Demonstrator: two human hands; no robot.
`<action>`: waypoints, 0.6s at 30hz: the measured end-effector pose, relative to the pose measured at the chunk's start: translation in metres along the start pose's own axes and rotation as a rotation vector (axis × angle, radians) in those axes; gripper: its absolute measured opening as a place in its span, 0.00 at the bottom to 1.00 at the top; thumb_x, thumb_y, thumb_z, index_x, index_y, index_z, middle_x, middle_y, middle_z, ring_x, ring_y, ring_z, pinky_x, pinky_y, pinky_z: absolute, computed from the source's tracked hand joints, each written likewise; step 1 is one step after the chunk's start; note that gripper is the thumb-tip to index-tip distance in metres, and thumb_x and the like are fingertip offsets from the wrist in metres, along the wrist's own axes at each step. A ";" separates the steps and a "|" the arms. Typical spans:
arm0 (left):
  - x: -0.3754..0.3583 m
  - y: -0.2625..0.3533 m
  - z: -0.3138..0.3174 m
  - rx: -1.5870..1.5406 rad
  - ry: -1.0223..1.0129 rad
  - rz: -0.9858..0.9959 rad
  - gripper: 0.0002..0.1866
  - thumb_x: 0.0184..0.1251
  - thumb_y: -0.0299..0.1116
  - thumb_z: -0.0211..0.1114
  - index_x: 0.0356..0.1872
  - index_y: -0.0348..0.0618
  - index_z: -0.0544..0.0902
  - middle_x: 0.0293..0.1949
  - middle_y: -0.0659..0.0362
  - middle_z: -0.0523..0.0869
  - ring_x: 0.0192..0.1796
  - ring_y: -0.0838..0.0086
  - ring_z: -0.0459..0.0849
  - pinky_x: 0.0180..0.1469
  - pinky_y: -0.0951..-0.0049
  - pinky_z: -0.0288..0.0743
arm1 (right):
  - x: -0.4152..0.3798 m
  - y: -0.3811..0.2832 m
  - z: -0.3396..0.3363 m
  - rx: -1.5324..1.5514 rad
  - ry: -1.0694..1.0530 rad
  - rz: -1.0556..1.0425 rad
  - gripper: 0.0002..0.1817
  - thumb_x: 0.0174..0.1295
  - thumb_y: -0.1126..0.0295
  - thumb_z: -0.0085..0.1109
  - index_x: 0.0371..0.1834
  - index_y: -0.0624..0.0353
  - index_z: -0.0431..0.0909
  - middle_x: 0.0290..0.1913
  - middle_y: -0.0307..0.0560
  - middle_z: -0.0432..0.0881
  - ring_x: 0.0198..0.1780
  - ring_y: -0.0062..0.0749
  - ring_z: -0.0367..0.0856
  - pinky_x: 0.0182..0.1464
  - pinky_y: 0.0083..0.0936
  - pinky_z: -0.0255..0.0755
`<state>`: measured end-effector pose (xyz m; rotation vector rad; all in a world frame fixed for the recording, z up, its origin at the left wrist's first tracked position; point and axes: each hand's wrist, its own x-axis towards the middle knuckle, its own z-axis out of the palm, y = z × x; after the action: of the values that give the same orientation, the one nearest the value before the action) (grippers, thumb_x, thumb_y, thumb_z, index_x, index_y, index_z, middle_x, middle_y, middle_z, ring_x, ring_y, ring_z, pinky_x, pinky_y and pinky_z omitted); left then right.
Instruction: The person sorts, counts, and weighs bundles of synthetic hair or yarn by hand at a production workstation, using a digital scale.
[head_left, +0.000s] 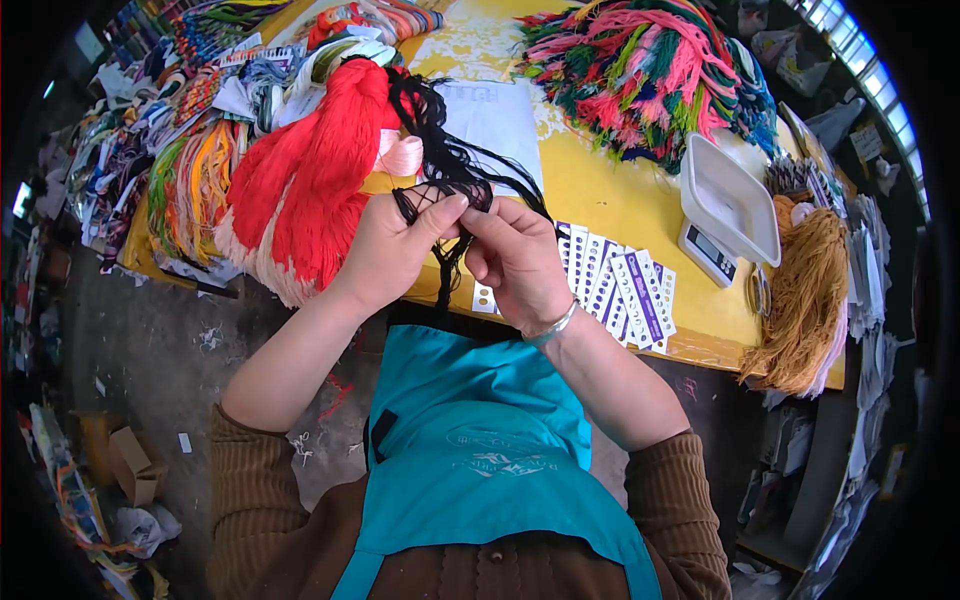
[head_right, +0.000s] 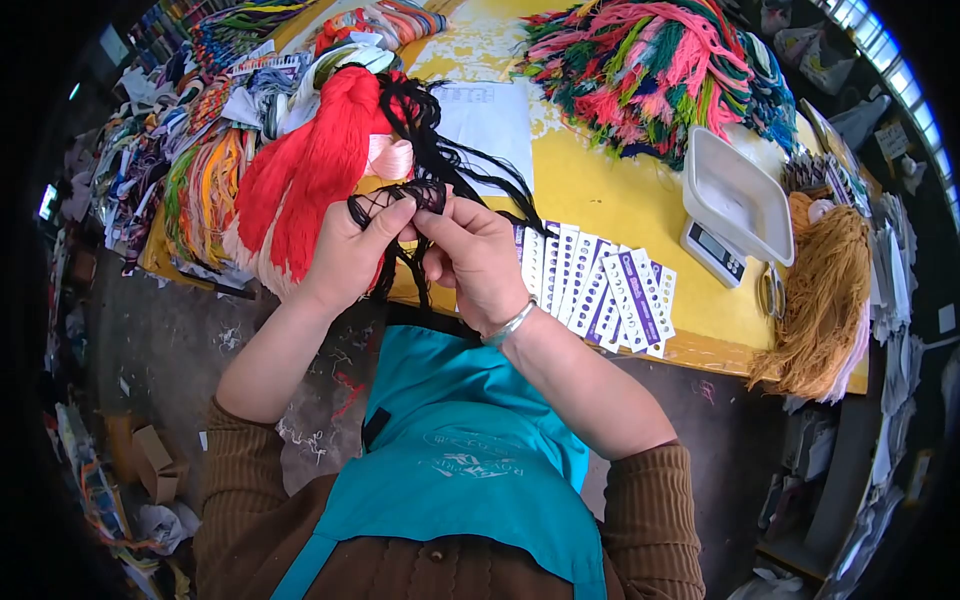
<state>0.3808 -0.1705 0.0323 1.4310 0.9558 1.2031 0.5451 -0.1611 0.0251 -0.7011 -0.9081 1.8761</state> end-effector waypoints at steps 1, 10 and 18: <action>-0.001 0.002 0.005 0.039 0.055 0.016 0.13 0.73 0.36 0.59 0.40 0.34 0.84 0.31 0.65 0.83 0.34 0.85 0.76 0.39 0.83 0.69 | -0.001 0.001 0.000 0.013 0.041 -0.004 0.04 0.64 0.70 0.59 0.32 0.57 0.80 0.31 0.37 0.84 0.18 0.17 0.73 0.18 0.11 0.56; -0.001 -0.006 0.005 -0.162 0.159 0.002 0.14 0.73 0.35 0.58 0.44 0.32 0.84 0.39 0.59 0.87 0.42 0.79 0.84 0.49 0.78 0.76 | 0.002 0.002 -0.001 0.191 0.186 -0.001 0.06 0.59 0.74 0.58 0.25 0.55 0.76 0.23 0.34 0.74 0.19 0.21 0.73 0.21 0.15 0.57; -0.005 -0.012 0.010 -0.202 0.186 -0.005 0.10 0.67 0.29 0.66 0.44 0.33 0.84 0.39 0.60 0.87 0.41 0.82 0.82 0.47 0.80 0.75 | -0.002 0.009 0.005 -0.058 0.204 -0.065 0.08 0.61 0.71 0.62 0.24 0.55 0.79 0.20 0.33 0.76 0.19 0.14 0.71 0.21 0.11 0.56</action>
<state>0.3900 -0.1751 0.0190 1.1721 0.9325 1.4063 0.5381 -0.1668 0.0209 -0.8714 -0.8460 1.6921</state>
